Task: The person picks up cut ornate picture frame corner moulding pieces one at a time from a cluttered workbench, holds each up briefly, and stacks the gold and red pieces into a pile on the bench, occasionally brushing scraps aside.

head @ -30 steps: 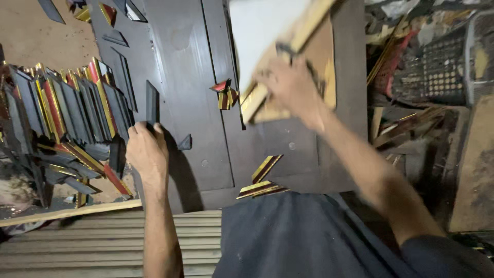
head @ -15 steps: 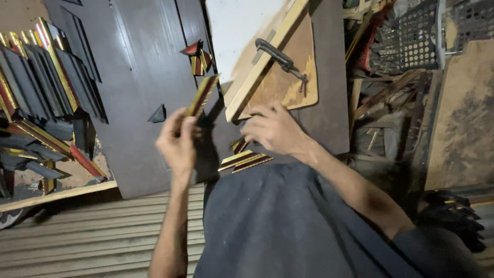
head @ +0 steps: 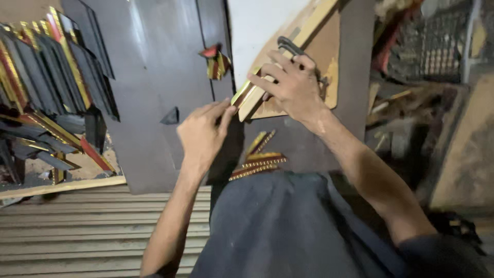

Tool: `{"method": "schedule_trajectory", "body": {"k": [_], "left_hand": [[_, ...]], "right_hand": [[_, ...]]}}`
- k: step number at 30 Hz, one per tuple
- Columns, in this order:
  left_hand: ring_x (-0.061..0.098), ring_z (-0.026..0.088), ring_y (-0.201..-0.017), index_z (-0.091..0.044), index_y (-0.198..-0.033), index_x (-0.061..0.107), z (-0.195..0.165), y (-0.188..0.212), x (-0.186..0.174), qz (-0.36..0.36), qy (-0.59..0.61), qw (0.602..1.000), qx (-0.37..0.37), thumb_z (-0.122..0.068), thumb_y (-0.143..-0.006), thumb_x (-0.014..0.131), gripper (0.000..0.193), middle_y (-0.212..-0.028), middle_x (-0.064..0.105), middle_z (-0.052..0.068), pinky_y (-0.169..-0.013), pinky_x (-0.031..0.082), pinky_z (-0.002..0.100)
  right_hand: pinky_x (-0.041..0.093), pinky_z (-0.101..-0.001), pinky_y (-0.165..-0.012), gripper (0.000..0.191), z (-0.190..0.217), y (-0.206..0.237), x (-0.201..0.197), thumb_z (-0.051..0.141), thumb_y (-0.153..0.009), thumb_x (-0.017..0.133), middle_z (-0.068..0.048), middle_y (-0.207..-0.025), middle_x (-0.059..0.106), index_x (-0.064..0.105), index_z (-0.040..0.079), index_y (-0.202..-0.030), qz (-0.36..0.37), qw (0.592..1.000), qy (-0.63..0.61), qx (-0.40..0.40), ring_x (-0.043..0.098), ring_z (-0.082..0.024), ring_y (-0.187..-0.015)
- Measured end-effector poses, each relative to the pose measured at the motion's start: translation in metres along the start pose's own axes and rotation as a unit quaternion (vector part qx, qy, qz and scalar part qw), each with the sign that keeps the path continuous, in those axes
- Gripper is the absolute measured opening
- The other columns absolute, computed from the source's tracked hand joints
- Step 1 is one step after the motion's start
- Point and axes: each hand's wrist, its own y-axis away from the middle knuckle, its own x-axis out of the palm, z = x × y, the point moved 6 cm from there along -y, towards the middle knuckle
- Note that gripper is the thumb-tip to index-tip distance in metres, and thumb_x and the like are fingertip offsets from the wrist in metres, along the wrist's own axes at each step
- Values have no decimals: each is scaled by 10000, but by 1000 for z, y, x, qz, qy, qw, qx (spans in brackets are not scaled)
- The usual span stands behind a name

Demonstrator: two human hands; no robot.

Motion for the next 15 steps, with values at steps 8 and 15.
{"method": "schedule_trajectory", "body": {"k": [8,15], "left_hand": [[268,413,-1498,-132,-1635,331,163,-75,-126,-76,-438,865,-232,-601,-1116,514,723,-1664,291,171,-1153,248,699],[66,398,-1635,-87,-1721,79,174,-49,-84,-44,-292,918,-263,-377,-1245,289,596,-1768,32,200,-1298,146,659]], "right_hand": [[262,-447,-983,365,-82,-61,38,128,-946,750,61,-1083,652,756,231,-1296,-47,998,-42,8,625,-155,-1138],[316,-468,-894,304,-43,-32,25,216,-904,837,-15,-1145,696,785,241,-1202,-41,995,-89,18,625,-220,-1156]]}}
